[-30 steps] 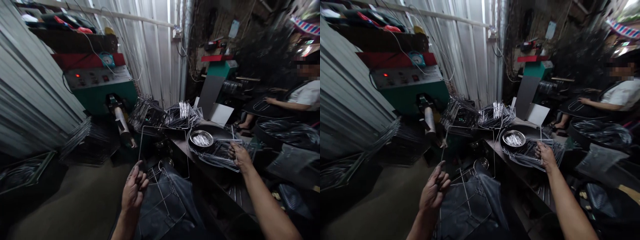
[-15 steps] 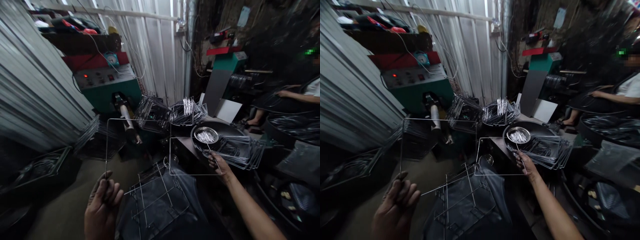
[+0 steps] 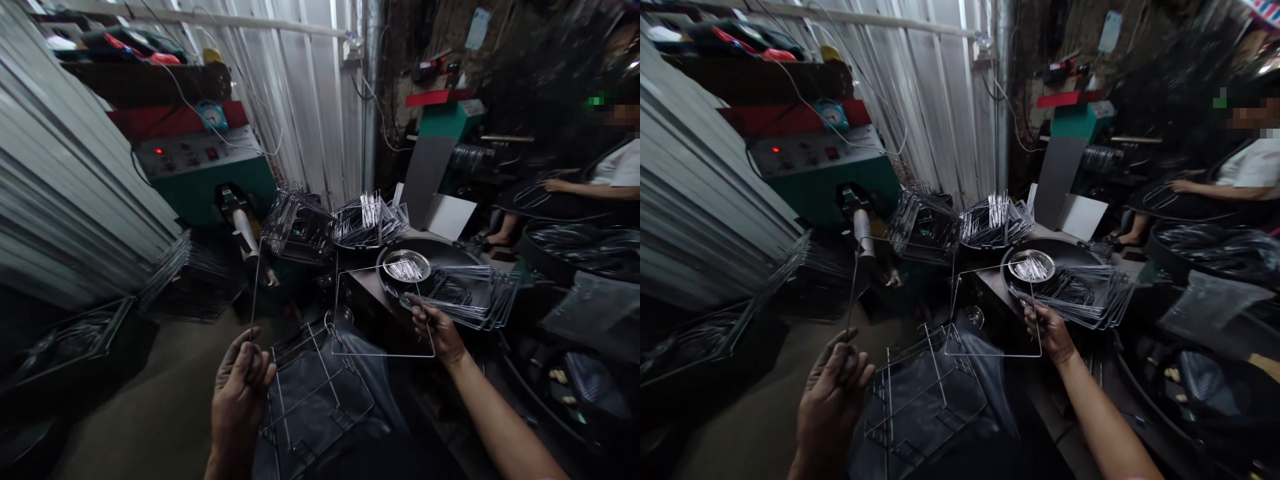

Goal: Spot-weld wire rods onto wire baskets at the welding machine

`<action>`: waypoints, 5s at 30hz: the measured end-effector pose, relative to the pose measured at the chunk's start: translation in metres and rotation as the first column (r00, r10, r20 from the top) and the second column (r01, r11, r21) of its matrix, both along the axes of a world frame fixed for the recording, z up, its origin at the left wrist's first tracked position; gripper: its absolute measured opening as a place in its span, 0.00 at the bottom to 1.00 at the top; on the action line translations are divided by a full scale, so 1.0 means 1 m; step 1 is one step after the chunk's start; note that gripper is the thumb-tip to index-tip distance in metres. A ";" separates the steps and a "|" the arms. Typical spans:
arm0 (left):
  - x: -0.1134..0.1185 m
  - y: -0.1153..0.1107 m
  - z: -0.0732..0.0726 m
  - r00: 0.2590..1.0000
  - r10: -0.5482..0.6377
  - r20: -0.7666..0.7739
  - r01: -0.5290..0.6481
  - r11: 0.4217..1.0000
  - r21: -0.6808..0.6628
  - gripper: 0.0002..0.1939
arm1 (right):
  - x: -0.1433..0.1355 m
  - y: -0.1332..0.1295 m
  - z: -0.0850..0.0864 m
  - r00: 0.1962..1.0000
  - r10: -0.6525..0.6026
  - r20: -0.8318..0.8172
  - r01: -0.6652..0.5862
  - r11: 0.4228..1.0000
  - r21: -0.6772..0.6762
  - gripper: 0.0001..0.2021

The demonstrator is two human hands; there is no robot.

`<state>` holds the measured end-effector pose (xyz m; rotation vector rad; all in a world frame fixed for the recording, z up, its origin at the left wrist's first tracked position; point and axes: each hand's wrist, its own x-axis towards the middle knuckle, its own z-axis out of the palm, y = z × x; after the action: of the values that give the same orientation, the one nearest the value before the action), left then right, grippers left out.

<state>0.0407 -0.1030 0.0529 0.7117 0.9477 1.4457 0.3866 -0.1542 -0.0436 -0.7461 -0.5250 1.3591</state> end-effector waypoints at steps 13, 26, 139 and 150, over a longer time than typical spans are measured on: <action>0.007 0.005 -0.004 0.992 -0.051 0.113 0.046 0.998 0.040 0.13 | 0.001 0.008 -0.039 0.935 -0.320 0.151 0.343 0.924 -0.168 0.17; 0.012 0.020 -0.009 0.978 -0.062 0.199 0.033 0.988 0.150 0.11 | -0.002 0.012 -0.042 0.917 -0.392 0.072 0.398 0.910 -0.117 0.18; 0.070 0.034 -0.002 0.018 0.532 -0.847 0.182 0.831 0.526 0.18 | -0.132 0.054 0.154 -0.196 0.031 0.980 -0.040 0.998 -0.040 0.15; 0.036 0.036 0.011 0.181 0.315 -0.932 0.774 0.538 0.333 0.18 | -0.091 0.055 0.166 -0.276 0.049 0.960 -0.473 0.862 -0.180 0.17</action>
<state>0.0767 -0.0666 0.0640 2.6953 0.8497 0.8124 0.2956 -0.0987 0.1222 -1.4900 -2.3784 0.6379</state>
